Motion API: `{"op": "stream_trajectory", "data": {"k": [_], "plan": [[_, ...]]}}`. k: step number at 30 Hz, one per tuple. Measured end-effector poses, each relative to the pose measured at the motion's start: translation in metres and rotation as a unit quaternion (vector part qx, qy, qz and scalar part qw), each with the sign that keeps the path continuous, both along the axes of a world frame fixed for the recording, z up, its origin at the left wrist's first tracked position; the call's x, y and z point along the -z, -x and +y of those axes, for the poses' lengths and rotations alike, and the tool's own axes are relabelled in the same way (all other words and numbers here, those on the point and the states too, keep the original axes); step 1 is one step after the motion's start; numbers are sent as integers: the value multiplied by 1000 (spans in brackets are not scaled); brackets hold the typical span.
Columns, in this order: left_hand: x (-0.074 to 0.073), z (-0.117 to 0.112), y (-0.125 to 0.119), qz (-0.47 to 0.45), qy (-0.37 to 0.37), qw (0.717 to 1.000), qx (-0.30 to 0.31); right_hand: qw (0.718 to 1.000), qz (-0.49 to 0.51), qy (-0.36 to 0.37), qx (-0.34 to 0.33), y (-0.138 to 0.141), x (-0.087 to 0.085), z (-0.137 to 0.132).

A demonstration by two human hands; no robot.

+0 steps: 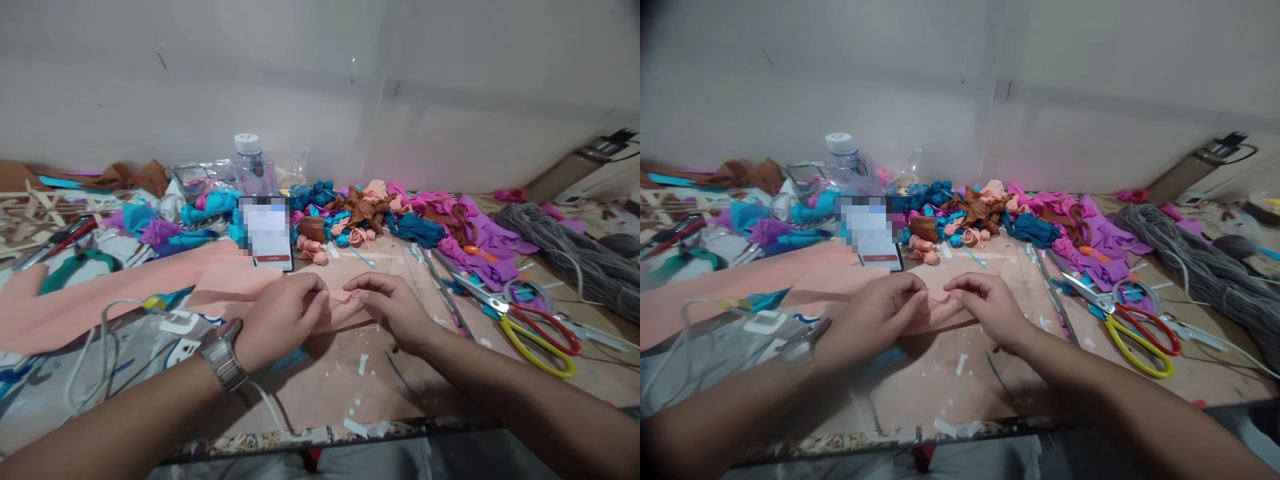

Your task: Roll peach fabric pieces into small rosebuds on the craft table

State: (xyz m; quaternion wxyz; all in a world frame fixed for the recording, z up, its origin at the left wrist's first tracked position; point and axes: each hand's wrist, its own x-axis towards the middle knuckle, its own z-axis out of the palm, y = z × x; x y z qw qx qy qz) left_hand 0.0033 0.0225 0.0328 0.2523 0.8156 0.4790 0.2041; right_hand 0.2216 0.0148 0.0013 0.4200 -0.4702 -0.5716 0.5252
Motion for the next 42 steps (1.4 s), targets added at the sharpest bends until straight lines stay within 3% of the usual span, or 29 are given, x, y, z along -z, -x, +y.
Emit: {"op": "stream_trajectory", "data": {"k": [16, 31, 42], "plan": [[-3, -1, -1, -32, 35, 998, 31, 999, -29, 4, -19, 4, -6, -3], [-5, -3, -2, -21, 74, 994, 73, 998, -46, -14, -42, 7, 1, -7], [-4, -3, -2, -45, 85, 992, 82, 993, -83, -70, -43, 7, 1, -10]]}}
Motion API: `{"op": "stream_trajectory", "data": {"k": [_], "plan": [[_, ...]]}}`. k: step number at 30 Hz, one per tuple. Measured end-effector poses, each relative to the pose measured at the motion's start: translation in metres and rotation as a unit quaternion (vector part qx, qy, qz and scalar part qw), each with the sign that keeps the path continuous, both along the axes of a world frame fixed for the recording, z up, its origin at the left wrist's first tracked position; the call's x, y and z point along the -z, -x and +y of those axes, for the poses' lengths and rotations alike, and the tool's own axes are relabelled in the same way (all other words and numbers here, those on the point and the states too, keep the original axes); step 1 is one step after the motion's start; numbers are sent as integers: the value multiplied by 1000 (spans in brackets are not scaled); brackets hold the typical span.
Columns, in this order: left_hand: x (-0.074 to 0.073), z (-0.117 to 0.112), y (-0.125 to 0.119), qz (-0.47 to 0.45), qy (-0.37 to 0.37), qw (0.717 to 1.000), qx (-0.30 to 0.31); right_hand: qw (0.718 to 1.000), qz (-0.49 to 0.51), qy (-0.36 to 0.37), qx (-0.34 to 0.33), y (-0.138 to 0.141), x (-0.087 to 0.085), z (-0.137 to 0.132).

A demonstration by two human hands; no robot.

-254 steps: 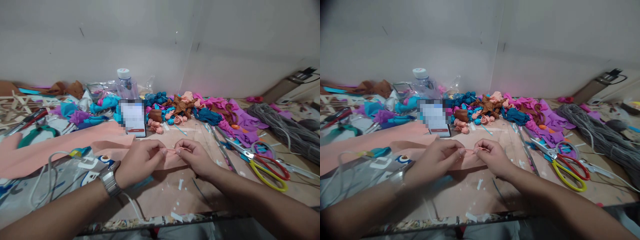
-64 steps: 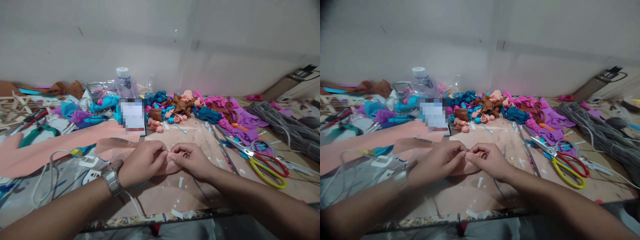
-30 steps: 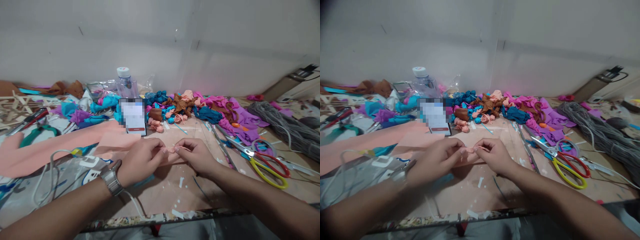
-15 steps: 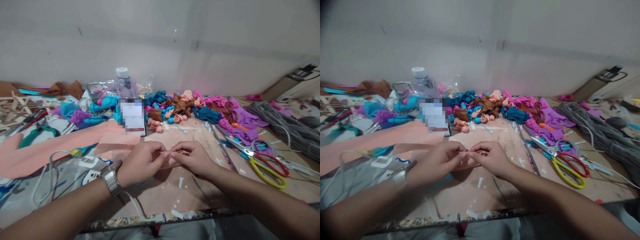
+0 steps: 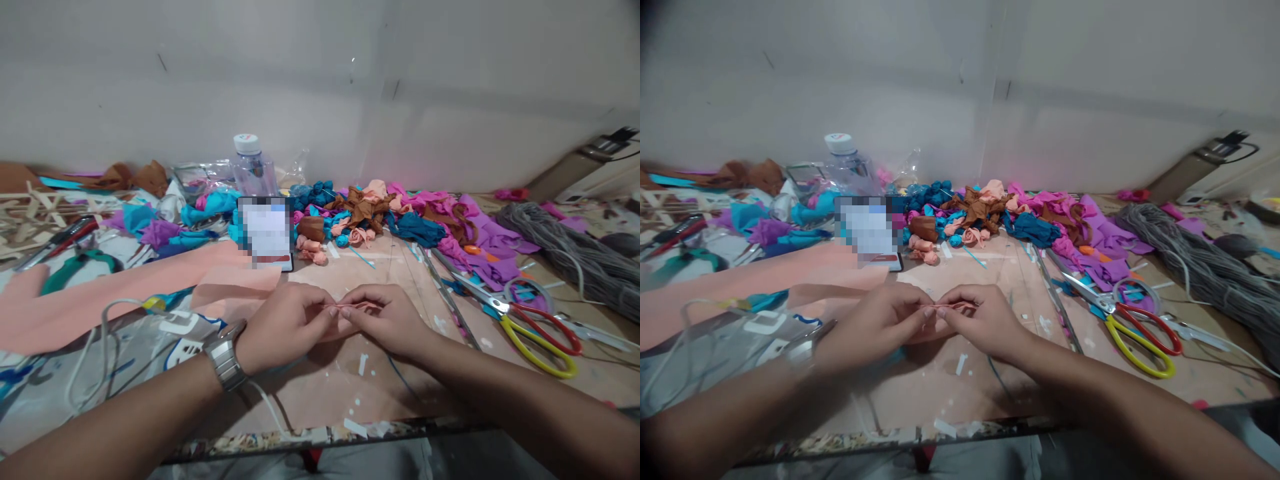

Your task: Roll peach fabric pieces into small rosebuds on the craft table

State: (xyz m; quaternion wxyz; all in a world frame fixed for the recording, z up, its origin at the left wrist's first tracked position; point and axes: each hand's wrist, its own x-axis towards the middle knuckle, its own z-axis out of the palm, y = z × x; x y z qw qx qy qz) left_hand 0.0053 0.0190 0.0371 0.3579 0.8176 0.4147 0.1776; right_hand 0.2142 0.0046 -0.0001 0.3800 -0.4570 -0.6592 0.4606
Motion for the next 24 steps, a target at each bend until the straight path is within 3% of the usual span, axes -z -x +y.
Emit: {"op": "stream_trajectory", "data": {"k": [13, 19, 24], "plan": [[0, -1, -1, -8, 29, 1000, -5, 997, -44, -71, 9, 0, 1, -2], [2, 1, 0, -32, 60, 998, -17, 989, -60, -130, -32, -1, -4, -2], [1, 2, 2, -41, 72, 996, -18, 986, -66, -152, -10, -1, -4, -3]]}}
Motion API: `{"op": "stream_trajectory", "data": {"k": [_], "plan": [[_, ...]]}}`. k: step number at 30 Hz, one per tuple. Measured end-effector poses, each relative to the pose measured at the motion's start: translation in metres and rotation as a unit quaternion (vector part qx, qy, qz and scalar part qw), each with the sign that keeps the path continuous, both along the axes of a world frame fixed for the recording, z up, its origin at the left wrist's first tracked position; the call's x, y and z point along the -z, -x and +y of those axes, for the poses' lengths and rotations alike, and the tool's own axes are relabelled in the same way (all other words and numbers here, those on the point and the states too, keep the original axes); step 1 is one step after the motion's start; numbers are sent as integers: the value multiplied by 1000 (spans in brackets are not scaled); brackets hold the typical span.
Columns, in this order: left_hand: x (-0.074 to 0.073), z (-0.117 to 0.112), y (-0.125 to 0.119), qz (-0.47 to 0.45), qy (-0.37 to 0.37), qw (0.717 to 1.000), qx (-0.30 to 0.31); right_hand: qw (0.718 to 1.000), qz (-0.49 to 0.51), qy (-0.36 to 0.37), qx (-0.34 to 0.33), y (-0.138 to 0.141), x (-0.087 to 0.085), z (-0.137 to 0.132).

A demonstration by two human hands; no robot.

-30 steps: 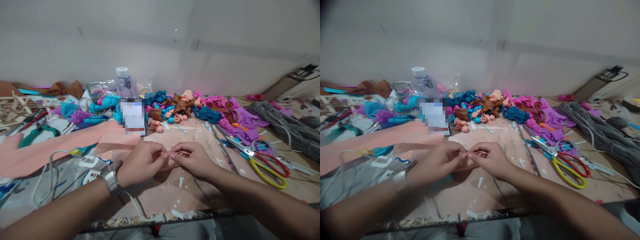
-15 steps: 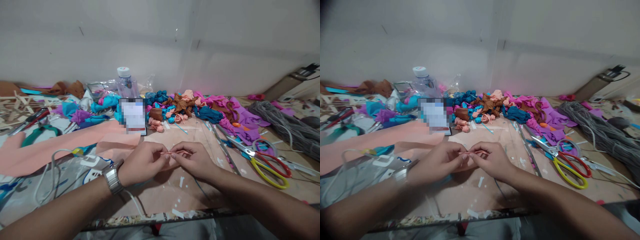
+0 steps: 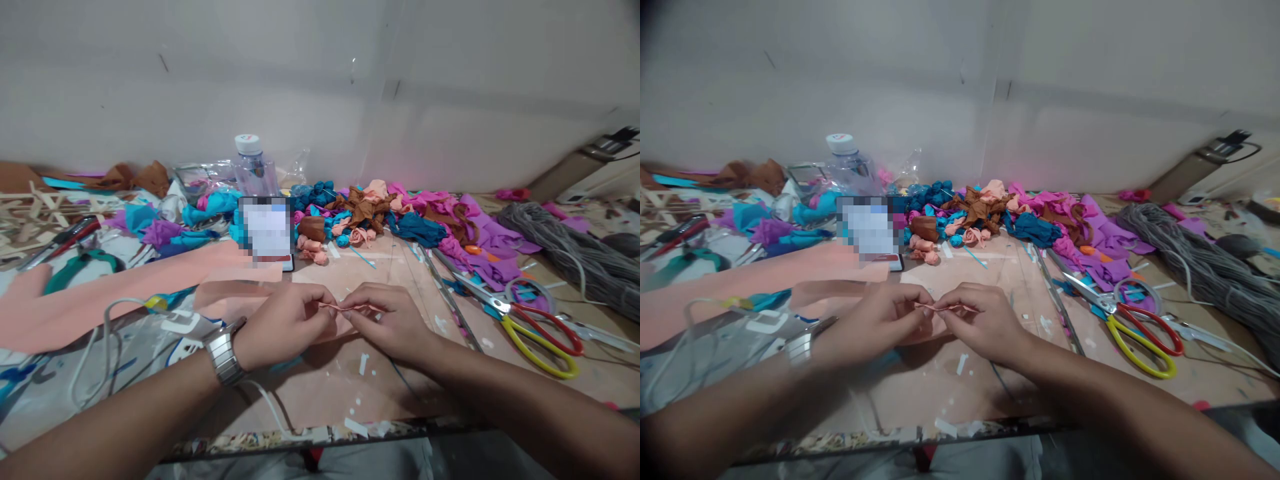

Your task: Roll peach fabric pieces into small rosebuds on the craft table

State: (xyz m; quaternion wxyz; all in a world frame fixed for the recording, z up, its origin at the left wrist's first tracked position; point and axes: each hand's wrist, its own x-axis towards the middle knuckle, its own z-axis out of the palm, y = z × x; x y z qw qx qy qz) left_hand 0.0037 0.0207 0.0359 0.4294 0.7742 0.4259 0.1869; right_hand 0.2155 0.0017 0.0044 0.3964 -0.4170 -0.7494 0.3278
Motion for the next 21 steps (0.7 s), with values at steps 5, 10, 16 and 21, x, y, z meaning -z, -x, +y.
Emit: {"op": "stream_trajectory", "data": {"k": [5, 10, 16, 21], "plan": [[-2, 0, 1, -12, 7, 1000, 3, 999, 4, 19, 30, 0, 2, -2], [-1, 0, 0, -15, 1, 1000, 2, 999, 5, 17, 32, 0, 4, -2], [-2, 2, 1, -8, -14, 1000, -9, 999, 4, 37, 28, -2, 1, -2], [-5, 3, 3, -33, -37, 998, -23, 996, 42, 64, 42, -2, 5, 0]]}}
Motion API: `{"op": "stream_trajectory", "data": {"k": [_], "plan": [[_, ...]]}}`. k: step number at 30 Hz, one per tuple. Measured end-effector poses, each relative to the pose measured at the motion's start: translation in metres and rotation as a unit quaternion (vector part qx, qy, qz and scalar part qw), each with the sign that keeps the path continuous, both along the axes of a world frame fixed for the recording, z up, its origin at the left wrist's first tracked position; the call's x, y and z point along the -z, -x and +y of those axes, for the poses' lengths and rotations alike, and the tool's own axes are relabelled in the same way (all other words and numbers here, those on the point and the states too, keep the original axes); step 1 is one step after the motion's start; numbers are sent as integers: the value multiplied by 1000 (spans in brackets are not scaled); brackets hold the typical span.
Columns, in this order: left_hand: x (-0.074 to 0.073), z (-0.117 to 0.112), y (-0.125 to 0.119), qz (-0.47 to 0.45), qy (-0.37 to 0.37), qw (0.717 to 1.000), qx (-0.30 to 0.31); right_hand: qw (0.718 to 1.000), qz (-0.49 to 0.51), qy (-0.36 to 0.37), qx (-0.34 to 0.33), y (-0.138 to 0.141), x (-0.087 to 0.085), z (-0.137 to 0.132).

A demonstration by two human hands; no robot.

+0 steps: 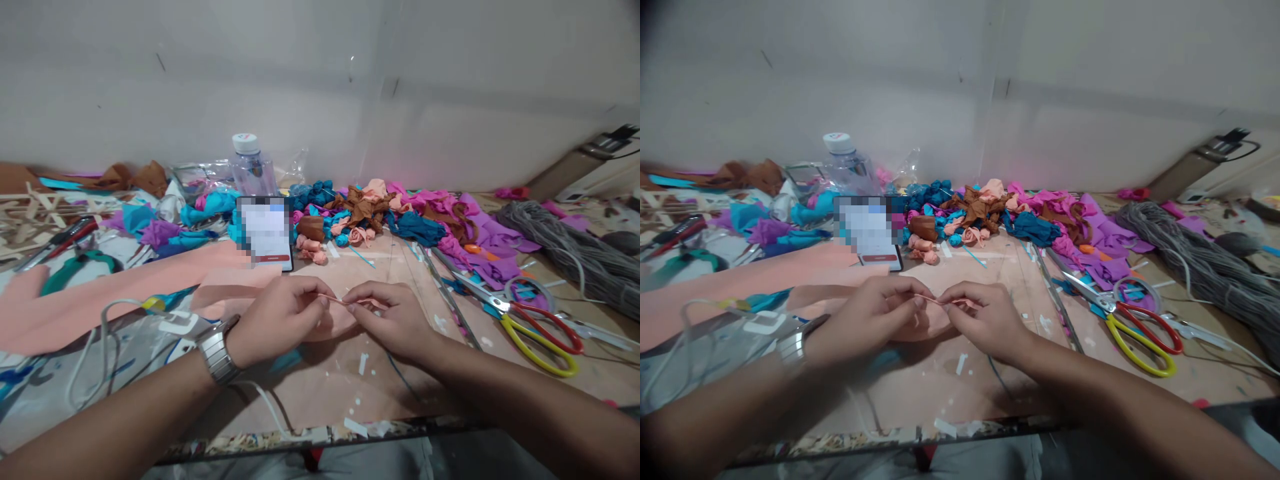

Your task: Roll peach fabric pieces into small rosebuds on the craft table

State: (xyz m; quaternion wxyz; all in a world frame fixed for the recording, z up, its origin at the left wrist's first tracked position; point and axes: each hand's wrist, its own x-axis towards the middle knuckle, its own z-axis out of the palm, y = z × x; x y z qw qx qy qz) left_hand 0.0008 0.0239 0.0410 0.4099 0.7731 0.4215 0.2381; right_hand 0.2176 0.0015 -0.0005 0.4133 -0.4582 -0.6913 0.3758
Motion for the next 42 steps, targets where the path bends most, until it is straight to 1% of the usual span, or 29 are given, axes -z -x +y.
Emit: {"op": "stream_trajectory", "data": {"k": [5, 8, 10, 12, 15, 18, 24, 31, 37, 42], "plan": [[2, 2, 2, 23, -28, 998, -44, 1000, 7, 2, 22, 0, 2, 1], [5, 3, 2, 35, -45, 997, -54, 1000, -1, -12, 28, 0, 0, 1], [4, 2, 1, 30, -56, 997, -45, 999, -13, -31, 27, 0, -1, 1], [3, 1, 0, 23, -54, 998, -23, 998, -25, -53, 20, 1, -1, 0], [1, -1, -2, 19, -41, 999, 11, 997, -34, -74, 6, 1, -1, -2], [1, -2, -3, 24, -23, 999, 28, 996, -32, -85, -9, 1, -1, -3], [6, -3, -3, 36, 17, 999, 29, 996, -30, -78, -17, 2, -2, -2], [7, -2, -2, 16, 23, 1000, 14, 998, -28, -44, -35, 3, -2, -4], [9, -2, -3, -1, 61, 998, 30, 996, -42, -75, -38, 2, -2, -1], [8, -2, -3, -3, 34, 999, 25, 997, -42, -65, -27, 4, -1, 0]]}}
